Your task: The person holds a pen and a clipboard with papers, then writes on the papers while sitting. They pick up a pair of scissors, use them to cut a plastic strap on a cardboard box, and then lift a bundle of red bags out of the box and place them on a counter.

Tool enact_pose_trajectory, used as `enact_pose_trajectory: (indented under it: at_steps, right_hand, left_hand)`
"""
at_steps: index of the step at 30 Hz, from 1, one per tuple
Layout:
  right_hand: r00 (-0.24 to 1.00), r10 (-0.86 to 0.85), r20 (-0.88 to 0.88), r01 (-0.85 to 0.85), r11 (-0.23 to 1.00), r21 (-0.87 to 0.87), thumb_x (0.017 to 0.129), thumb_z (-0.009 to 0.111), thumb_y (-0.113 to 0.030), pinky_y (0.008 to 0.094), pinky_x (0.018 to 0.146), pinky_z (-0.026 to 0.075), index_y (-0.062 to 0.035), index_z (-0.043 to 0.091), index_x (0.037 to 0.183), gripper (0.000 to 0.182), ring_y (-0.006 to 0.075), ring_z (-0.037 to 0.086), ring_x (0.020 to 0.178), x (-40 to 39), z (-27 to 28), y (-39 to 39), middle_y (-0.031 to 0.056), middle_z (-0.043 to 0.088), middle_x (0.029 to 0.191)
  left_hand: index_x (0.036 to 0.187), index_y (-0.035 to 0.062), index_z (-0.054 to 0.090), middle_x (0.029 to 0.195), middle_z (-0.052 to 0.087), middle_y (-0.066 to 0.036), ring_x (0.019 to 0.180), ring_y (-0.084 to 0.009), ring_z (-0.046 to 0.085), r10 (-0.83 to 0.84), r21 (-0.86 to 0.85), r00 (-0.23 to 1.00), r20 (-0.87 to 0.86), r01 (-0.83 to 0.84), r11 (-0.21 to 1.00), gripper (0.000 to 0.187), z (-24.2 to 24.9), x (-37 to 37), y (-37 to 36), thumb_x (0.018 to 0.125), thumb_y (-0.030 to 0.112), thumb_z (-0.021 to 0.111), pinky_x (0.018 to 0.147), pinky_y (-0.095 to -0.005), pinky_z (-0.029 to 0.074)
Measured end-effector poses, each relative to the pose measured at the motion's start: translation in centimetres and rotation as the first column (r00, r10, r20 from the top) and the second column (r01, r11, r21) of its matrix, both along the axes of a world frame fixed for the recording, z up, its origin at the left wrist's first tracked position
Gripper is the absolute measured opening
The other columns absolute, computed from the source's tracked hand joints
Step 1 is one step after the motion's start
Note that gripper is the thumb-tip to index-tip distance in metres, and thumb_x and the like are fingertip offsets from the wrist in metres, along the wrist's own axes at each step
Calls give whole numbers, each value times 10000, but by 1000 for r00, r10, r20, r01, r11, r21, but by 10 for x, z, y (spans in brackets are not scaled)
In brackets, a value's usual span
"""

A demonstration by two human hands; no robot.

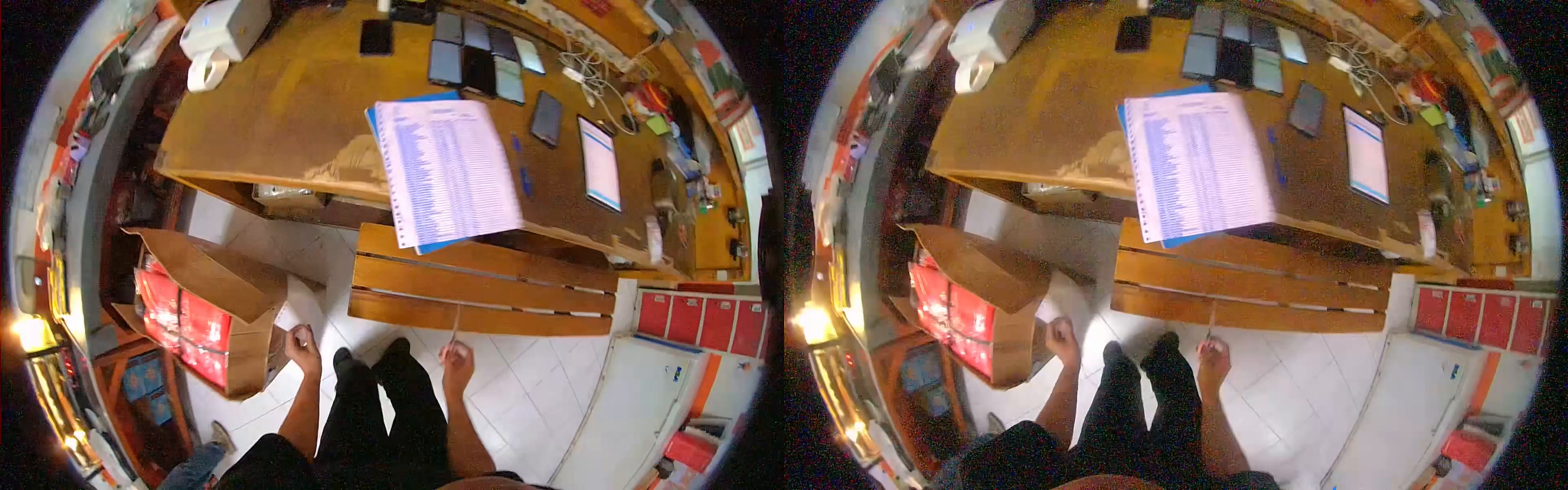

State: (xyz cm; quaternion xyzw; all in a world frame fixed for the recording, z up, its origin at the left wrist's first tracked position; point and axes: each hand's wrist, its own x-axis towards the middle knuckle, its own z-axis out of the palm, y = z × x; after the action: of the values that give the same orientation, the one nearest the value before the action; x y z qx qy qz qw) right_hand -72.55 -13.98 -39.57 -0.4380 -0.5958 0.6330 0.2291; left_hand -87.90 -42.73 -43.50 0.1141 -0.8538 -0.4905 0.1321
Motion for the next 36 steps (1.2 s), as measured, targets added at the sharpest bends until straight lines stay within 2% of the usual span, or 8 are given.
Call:
enact_pose_trajectory:
  at_steps: [3,7,10,19,27,30,31,36]
  right_hand:
    - [997,51,55,-73,819,569,849,687,-225,284,606,488,-47,558,1044,294,123,603,693,-26,58,79,81,655,801]
    - [851,116,513,-456,649,609,887,605,-279,338,585,488,-75,613,1002,234,231,627,690,-134,199,193,122,631,763]
    - [737,99,669,-621,489,613,904,559,-284,404,612,502,-108,600,1076,249,320,630,712,-196,202,265,156,634,766]
    - [617,73,784,-744,379,550,903,547,-306,469,699,505,-88,614,1093,297,378,635,784,-264,193,295,190,652,821]
    - [454,282,845,-721,674,162,856,580,-470,450,689,516,-67,642,1037,446,363,660,773,-309,215,221,152,683,809]
    - [556,292,778,-671,711,212,837,587,-512,451,706,513,-76,651,1045,487,363,658,811,-313,203,221,172,681,855]
    - [560,266,785,-692,670,267,831,595,-513,453,722,510,-82,651,1056,490,362,657,830,-313,197,223,179,679,884]
    - [526,293,798,-755,593,280,821,627,-466,439,775,497,-77,645,1060,458,342,647,894,-328,195,219,166,673,963]
  left_hand:
    - [895,-20,576,827,597,-71,780,-129,548,99,299,993,-68,-75,951,86,140,-13,41,845,14,638,686,-259,457]
    - [884,14,611,868,627,-174,846,-357,610,-385,-223,913,-136,350,910,173,274,-78,106,727,-38,664,837,-408,473]
    - [919,43,603,1030,582,-155,1162,-332,513,-752,-399,647,-126,661,636,229,281,-143,181,705,-24,648,1072,-645,179]
    - [1072,112,582,1069,555,-60,1170,-255,471,-878,-376,342,336,903,208,275,222,-184,346,801,151,608,941,-762,244]
    - [1209,152,562,1227,495,-111,1173,-297,443,-820,-276,565,93,806,524,488,240,-178,341,747,234,701,1017,-680,193]
    - [1272,79,480,1235,487,-176,1140,-316,461,-292,-234,952,-97,263,936,557,206,-179,300,783,228,703,1003,-569,272]
    - [1292,50,448,1223,495,-200,1117,-324,476,-27,-139,996,-88,14,990,573,199,-185,290,805,227,694,989,-526,305]
    - [1306,16,436,1168,564,-209,1079,-337,528,-99,-138,963,252,137,981,543,213,-250,256,876,290,623,913,-428,388]
